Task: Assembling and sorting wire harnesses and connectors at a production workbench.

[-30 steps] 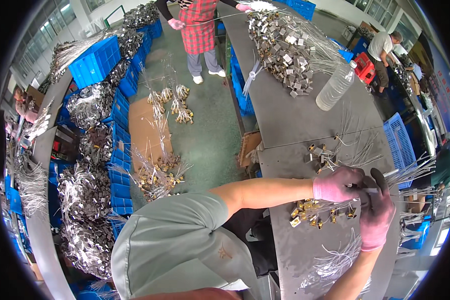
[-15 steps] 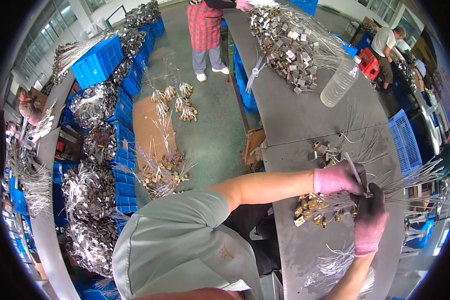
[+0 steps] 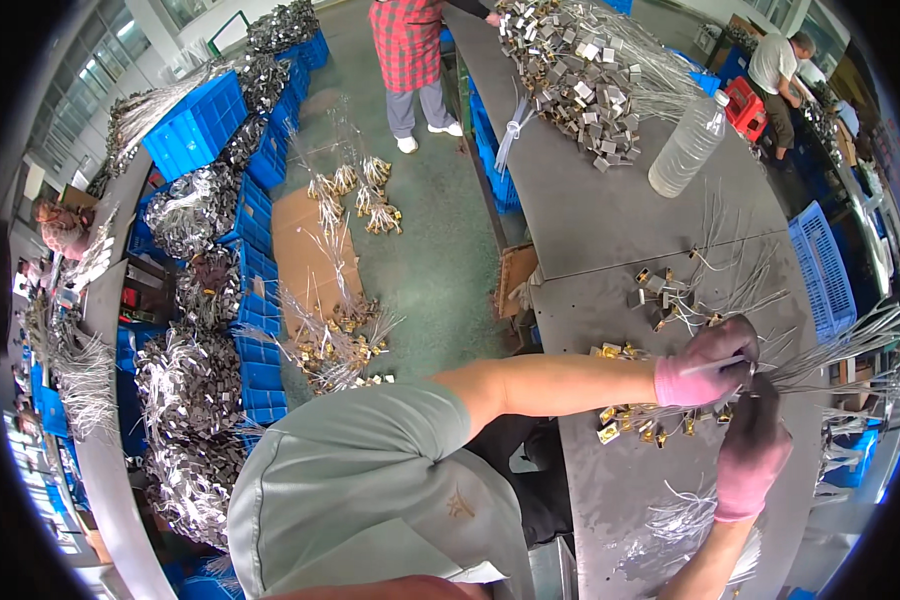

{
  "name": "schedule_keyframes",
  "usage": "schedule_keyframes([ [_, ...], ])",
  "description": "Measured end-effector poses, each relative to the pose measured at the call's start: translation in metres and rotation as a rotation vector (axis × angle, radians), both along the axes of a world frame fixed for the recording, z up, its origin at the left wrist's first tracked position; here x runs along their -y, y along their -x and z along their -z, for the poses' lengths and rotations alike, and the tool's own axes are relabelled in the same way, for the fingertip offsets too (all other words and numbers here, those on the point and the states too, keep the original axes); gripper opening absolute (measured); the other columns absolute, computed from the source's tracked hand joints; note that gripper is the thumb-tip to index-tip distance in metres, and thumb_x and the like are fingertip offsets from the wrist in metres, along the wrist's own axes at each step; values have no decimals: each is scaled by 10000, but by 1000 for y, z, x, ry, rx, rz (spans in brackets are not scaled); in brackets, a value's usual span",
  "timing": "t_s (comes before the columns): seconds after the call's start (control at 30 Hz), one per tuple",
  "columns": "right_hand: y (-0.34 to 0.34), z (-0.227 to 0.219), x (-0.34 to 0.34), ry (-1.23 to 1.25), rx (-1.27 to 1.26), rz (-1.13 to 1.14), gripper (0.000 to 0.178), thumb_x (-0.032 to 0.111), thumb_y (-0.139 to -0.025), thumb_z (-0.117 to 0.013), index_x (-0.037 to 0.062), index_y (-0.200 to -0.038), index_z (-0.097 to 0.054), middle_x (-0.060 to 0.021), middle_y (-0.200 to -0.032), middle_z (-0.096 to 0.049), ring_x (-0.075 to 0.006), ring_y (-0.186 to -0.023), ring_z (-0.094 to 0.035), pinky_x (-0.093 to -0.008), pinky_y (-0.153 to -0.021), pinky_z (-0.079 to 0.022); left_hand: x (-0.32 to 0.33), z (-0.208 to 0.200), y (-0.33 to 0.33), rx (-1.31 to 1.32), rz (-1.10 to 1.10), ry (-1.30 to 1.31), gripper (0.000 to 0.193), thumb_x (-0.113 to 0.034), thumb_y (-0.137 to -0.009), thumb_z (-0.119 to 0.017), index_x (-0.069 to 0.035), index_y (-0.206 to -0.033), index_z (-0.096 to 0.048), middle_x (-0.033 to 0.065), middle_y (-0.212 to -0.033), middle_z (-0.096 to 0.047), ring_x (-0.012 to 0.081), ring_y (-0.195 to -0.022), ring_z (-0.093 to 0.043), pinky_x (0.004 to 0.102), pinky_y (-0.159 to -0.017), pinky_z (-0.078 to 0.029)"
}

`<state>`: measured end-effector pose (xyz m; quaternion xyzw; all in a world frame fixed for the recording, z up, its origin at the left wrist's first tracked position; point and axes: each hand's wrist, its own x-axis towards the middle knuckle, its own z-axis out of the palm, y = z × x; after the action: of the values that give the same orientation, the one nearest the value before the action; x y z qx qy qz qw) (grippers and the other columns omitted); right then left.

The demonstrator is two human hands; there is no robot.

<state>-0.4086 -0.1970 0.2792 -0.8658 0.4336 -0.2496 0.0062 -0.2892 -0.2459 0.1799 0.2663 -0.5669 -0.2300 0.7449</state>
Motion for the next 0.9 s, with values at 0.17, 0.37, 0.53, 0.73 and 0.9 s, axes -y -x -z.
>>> schedule_keyframes([
  [0.17,-9,-35,5,-519,90,206,371,47,-902,-489,63,-1267,-555,-74,-611,-531,-77,-493,-489,-254,-428,-379,3,9,-1,-9,92,-18,236,-11,-703,-637,-18,-909,-522,149,-817,-600,326,-771,-624,393,-666,-493],
  [0.37,5,-31,16,-701,280,137,200,-31,-847,-502,-32,-998,-633,-45,-672,-571,-73,-527,-530,-201,-414,-423,9,6,-28,290,26,319,145,-165,-735,-682,-61,-810,-614,113,-823,-626,303,-706,-627,378,-611,-508],
  [0.53,8,-32,12,-735,345,57,95,-30,-867,-481,-15,-889,-572,-43,-693,-568,-79,-531,-537,-193,-475,-433,5,-10,-41,386,92,469,149,-181,-772,-681,-74,-732,-584,84,-802,-608,277,-668,-618,380,-558,-494],
  [0.73,19,-24,12,-235,-240,-63,33,-17,-840,-517,10,-854,-531,-141,-742,-574,-326,-625,-577,-385,-559,-433,12,10,-42,476,-9,292,175,-162,-819,-599,-60,-683,-555,103,-721,-582,272,-629,-602,353,-523,-488],
  [0.9,44,24,8,113,-359,33,54,-38,-818,-490,6,-850,-492,-170,-817,-552,-318,-652,-544,-414,-590,-437,-17,5,-56,-295,669,-514,227,-193,-883,-515,-27,-738,-568,119,-732,-608,212,-507,-583,319,-434,-446],
])
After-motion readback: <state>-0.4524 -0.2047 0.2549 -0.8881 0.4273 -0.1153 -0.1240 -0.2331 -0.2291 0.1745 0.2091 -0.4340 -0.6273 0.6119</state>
